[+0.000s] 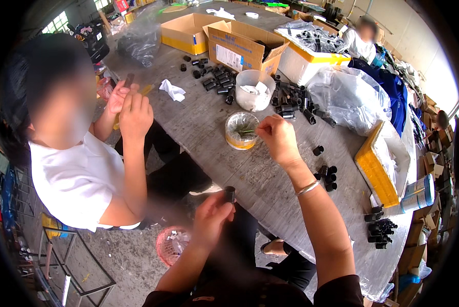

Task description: The person wipes a black cylindrical component with a cloth, applies a green substance to the interior using a small stick, and joins it with another black part.

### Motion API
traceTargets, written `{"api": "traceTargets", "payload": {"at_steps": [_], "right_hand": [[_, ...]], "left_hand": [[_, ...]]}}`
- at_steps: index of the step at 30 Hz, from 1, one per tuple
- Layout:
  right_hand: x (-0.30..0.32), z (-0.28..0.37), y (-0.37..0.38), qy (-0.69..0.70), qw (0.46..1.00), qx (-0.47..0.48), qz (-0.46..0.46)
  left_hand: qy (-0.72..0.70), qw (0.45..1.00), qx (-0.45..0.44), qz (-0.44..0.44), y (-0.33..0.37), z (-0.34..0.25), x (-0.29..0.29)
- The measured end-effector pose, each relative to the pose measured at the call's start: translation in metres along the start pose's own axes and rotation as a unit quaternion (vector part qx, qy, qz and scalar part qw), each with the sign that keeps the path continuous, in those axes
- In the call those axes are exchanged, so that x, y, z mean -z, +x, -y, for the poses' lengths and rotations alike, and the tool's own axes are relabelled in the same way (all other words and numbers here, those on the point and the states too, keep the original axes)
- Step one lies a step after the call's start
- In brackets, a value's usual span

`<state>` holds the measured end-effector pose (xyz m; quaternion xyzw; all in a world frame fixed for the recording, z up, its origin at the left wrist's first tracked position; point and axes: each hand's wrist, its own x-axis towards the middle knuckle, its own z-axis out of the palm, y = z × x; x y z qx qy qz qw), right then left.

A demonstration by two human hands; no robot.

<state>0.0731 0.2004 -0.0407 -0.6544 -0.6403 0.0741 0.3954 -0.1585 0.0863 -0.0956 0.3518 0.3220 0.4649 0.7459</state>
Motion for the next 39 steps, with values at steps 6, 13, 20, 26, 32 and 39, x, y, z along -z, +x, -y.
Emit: {"api": "traceTargets", "payload": {"at_steps": [6,13,20,26,32,39], "right_hand": [[-0.004,0.002,0.0,0.028,1.0,0.002,0.007],[-0.002,-0.005,-0.001,0.268,0.939,-0.211,0.043],[0.002,-0.007,0.0,0.446,0.837,-0.314,0.032],[-0.004,-0.007,-0.004,0.459,0.842,-0.283,-0.003],[-0.008,-0.005,-0.009,0.464,0.847,-0.257,-0.04],[0.001,-0.001,-0.013,0.481,0.831,-0.279,-0.022]], "left_hand": [[0.0,1.0,0.005,0.005,-0.003,0.004,0.001],[-0.053,0.999,0.002,0.007,-0.001,-0.002,-0.002],[-0.123,0.992,0.029,0.007,0.004,-0.007,-0.01],[-0.008,1.0,-0.016,-0.01,0.005,-0.002,-0.011],[0.025,1.0,-0.017,-0.006,0.01,-0.005,-0.012],[-0.098,0.994,0.012,0.037,0.007,-0.015,-0.025]]}}
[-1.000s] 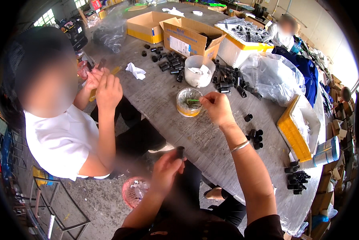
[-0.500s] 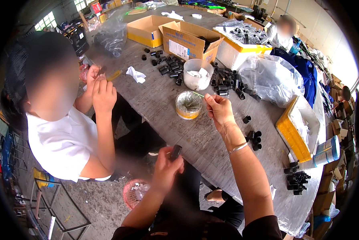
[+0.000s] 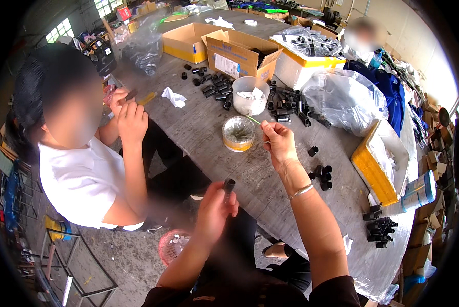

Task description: The person wipes a black cylindrical component with a cloth, applies a green substance to the interior using a small stick, and joins it with another black part.

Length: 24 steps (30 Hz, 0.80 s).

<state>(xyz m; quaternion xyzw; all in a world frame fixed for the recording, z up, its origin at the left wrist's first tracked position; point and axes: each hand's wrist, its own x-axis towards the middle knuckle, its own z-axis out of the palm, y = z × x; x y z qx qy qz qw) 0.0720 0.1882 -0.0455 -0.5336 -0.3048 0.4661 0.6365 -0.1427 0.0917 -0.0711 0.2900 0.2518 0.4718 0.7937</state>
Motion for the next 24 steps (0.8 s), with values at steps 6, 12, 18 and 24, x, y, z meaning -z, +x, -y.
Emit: {"api": "traceTargets", "payload": {"at_steps": [6,12,18,24], "right_hand": [[0.014,0.009,-0.013,0.037,0.999,-0.014,-0.011],[0.057,0.051,-0.081,0.057,0.998,0.003,-0.001],[0.11,0.045,-0.191,0.065,0.989,0.114,-0.071],[0.123,0.024,-0.247,0.044,0.977,0.159,-0.134]], "left_hand": [[0.051,0.999,0.011,0.001,0.0,0.004,-0.023],[0.146,0.986,-0.017,0.073,0.005,0.012,-0.051],[0.061,0.985,0.065,0.144,-0.006,0.041,-0.074],[0.081,0.971,0.132,0.184,-0.025,0.061,-0.105]]}}
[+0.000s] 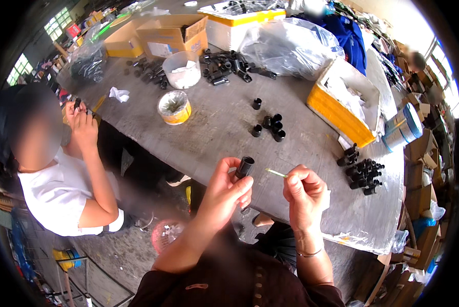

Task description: The person wipes a black cylindrical component with a cloth, applies a green substance to the interior using a small stick, and joins it with another black part.

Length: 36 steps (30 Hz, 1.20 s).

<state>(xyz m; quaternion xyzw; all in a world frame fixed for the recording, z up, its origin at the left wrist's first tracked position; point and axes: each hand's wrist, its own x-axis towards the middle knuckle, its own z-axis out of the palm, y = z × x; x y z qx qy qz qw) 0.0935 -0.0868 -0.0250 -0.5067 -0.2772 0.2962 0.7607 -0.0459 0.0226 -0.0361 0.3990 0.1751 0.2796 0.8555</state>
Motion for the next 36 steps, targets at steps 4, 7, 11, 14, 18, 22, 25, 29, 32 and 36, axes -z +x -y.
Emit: {"api": "traceTargets", "payload": {"at_steps": [4,7,11,14,18,22,25,29,32,36], "right_hand": [[0.01,0.002,-0.007,-0.023,1.0,0.016,-0.004],[0.014,0.004,-0.011,-0.02,1.0,0.01,-0.003],[0.019,0.005,-0.012,-0.003,1.0,0.006,-0.005],[0.021,0.004,-0.011,-0.013,1.0,0.006,0.006],[0.019,0.004,-0.01,-0.014,1.0,0.004,0.005],[0.017,0.004,-0.01,-0.012,1.0,-0.001,0.008],[0.017,0.005,-0.012,-0.006,1.0,-0.002,0.009],[0.018,0.005,-0.013,-0.01,1.0,-0.008,0.008],[0.02,0.005,-0.013,-0.02,1.0,-0.004,0.008],[0.02,0.005,-0.014,-0.01,1.0,-0.004,0.007]], "left_hand": [[-0.012,1.0,0.014,0.018,-0.004,0.005,-0.015],[0.017,1.0,0.008,-0.001,-0.004,0.008,-0.023],[0.032,0.999,-0.003,0.006,-0.004,0.009,-0.026],[0.038,0.999,-0.002,0.014,-0.005,0.009,-0.027],[0.024,1.0,0.007,0.015,-0.007,0.008,-0.029],[-0.009,1.0,0.01,0.004,-0.008,0.008,-0.03],[0.023,1.0,0.003,0.006,-0.008,0.008,-0.03],[0.022,1.0,0.013,0.005,-0.009,0.009,-0.028],[0.007,1.0,0.025,0.013,-0.009,0.007,-0.027],[-0.005,1.0,0.018,0.011,-0.008,0.007,-0.026]]}}
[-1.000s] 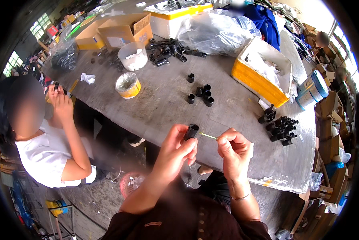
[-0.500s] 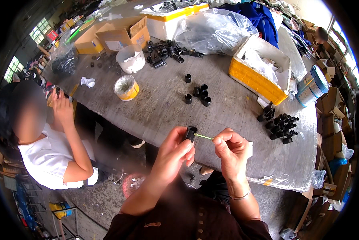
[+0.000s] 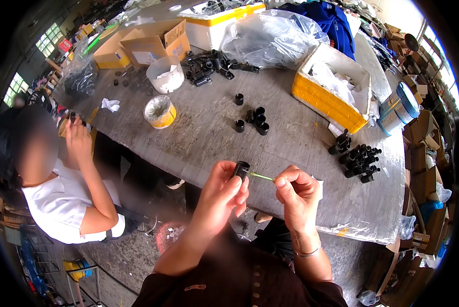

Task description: The person wipes a black cylindrical component with a cloth, applies a green substance to the interior using a small stick, and joins it with another black part.

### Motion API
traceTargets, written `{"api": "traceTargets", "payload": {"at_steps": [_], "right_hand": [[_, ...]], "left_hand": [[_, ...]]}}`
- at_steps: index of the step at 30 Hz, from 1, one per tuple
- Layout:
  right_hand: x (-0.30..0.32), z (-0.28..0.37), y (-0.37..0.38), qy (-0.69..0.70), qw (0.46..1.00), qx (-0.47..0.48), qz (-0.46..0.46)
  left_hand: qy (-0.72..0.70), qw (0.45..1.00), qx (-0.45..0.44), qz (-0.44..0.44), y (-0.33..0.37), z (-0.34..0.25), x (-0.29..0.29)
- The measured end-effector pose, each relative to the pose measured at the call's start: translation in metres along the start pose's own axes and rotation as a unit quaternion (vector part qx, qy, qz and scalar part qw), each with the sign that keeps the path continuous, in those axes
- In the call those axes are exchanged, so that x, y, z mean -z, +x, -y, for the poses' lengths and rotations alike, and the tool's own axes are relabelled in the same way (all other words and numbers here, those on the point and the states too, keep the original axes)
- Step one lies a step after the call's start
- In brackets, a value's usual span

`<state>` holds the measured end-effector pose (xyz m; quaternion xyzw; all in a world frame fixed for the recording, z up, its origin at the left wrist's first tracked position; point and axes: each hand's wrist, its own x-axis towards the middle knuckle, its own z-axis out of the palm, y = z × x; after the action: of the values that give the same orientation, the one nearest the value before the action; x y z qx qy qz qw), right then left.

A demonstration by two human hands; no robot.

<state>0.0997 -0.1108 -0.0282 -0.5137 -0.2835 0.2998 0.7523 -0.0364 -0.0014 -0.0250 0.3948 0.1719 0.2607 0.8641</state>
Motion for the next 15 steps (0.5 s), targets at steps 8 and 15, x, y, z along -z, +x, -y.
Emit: {"api": "traceTargets", "payload": {"at_steps": [8,15], "right_hand": [[0.0014,-0.0002,0.0012,0.003,1.0,-0.01,0.001],[0.0035,-0.0022,-0.0002,0.004,1.0,-0.007,-0.003]], "left_hand": [[-0.044,0.999,-0.001,0.013,-0.0008,0.0001,-0.001],[0.0,1.0,0.015,0.01,-0.0007,0.0003,-0.0075]]}}
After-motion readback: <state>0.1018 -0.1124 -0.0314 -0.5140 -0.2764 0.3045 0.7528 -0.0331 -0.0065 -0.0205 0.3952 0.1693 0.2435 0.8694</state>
